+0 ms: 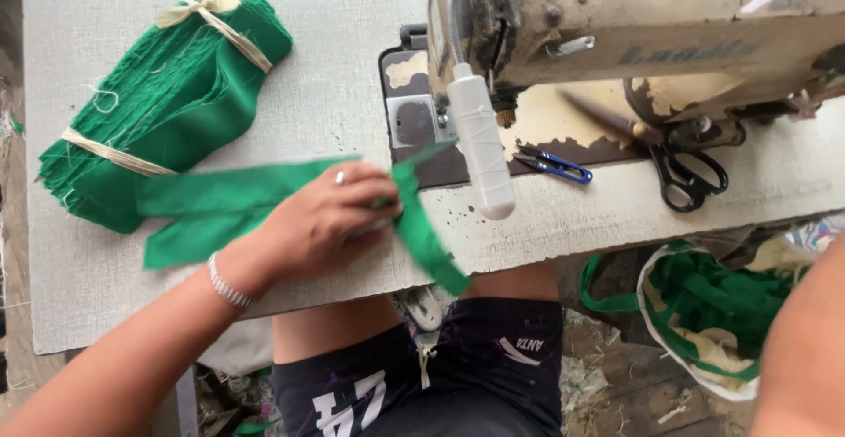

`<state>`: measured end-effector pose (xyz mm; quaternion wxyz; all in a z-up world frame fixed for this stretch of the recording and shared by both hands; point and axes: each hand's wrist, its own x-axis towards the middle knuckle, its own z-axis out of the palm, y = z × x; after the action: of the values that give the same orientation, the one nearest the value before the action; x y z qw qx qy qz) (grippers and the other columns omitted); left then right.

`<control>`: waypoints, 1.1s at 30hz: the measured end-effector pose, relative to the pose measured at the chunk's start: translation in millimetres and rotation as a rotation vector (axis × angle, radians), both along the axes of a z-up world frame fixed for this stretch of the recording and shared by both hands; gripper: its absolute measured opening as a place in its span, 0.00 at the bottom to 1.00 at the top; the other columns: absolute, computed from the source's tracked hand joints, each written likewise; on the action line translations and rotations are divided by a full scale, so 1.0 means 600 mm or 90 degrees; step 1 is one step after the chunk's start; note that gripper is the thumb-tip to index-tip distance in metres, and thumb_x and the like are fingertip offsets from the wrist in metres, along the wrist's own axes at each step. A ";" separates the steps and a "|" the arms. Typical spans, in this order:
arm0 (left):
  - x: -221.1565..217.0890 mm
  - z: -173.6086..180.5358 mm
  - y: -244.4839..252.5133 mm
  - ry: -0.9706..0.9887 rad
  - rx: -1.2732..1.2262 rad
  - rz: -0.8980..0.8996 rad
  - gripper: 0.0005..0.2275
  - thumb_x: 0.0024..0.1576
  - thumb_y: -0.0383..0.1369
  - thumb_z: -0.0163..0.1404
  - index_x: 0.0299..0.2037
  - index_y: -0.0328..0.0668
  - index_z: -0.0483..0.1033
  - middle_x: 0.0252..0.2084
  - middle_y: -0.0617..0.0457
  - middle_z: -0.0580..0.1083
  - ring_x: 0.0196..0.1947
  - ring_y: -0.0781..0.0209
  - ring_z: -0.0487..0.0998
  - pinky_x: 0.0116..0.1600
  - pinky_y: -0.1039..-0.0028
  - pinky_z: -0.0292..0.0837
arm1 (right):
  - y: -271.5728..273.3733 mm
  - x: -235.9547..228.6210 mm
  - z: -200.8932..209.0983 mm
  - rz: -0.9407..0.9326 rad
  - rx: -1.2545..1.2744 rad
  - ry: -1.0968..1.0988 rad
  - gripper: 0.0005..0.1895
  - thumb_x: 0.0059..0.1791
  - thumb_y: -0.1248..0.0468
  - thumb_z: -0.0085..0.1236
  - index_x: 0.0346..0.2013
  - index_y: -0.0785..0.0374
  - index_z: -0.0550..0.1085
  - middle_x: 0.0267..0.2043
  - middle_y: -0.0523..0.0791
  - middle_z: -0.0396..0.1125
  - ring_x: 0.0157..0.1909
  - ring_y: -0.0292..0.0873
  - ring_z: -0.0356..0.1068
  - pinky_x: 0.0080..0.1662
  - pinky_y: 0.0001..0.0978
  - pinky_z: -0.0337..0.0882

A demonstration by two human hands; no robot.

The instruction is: Manually assembling zipper sliders onto green zipper tape and trimming them with scissors at a sewing factory workbench.

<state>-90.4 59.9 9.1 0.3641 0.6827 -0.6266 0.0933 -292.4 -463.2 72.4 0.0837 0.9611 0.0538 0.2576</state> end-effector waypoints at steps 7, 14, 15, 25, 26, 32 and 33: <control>-0.060 0.045 0.112 0.017 0.122 0.005 0.09 0.63 0.35 0.52 0.47 0.37 0.77 0.51 0.49 0.73 0.58 0.49 0.74 0.68 0.52 0.62 | 0.228 0.089 -0.098 0.080 -0.031 0.054 0.17 0.58 0.57 0.61 0.55 0.67 0.78 0.56 0.50 0.71 0.57 0.55 0.68 0.55 0.47 0.66; -0.068 0.035 0.099 0.002 0.113 0.051 0.10 0.65 0.35 0.49 0.50 0.39 0.74 0.55 0.49 0.72 0.60 0.50 0.72 0.69 0.54 0.59 | 0.201 0.137 -0.155 0.107 0.049 0.026 0.13 0.61 0.58 0.47 0.42 0.63 0.75 0.40 0.52 0.66 0.44 0.61 0.64 0.45 0.52 0.56; -0.070 0.032 0.094 -0.002 0.101 0.029 0.10 0.65 0.35 0.49 0.50 0.39 0.74 0.55 0.49 0.72 0.60 0.50 0.72 0.69 0.54 0.59 | 0.201 0.143 -0.152 0.085 0.037 0.023 0.13 0.61 0.58 0.47 0.42 0.63 0.75 0.40 0.52 0.66 0.44 0.61 0.64 0.45 0.52 0.56; -0.074 0.032 0.096 -0.051 0.121 0.113 0.13 0.62 0.35 0.53 0.54 0.38 0.75 0.58 0.46 0.72 0.60 0.49 0.72 0.70 0.51 0.62 | 0.224 0.117 -0.078 0.290 0.081 0.082 0.10 0.56 0.75 0.50 0.53 0.70 0.72 0.56 0.53 0.63 0.59 0.55 0.59 0.56 0.48 0.62; -0.076 0.031 0.097 -0.069 0.137 0.119 0.15 0.62 0.36 0.53 0.57 0.40 0.74 0.61 0.47 0.70 0.64 0.49 0.71 0.71 0.51 0.60 | 0.224 0.098 -0.072 0.295 -0.013 0.174 0.17 0.51 0.76 0.55 0.54 0.64 0.74 0.66 0.50 0.63 0.72 0.54 0.59 0.61 0.52 0.62; -0.081 0.021 0.096 -0.064 0.146 0.146 0.16 0.64 0.40 0.51 0.57 0.38 0.76 0.61 0.48 0.71 0.63 0.50 0.70 0.66 0.54 0.60 | 0.270 0.096 -0.036 0.372 -0.151 0.126 0.09 0.54 0.72 0.56 0.49 0.68 0.74 0.48 0.51 0.68 0.54 0.51 0.69 0.66 0.52 0.70; -0.089 0.024 0.096 -0.067 0.146 0.153 0.16 0.64 0.40 0.51 0.57 0.38 0.76 0.61 0.48 0.71 0.63 0.50 0.70 0.66 0.54 0.60 | 0.280 0.095 -0.055 0.378 -0.152 0.122 0.09 0.54 0.72 0.56 0.49 0.68 0.74 0.48 0.51 0.68 0.54 0.51 0.69 0.66 0.52 0.70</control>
<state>-143.8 117.3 23.5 0.2368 0.7838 -0.5654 0.0992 -235.5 -295.0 39.7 0.1114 0.9067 0.3691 0.1711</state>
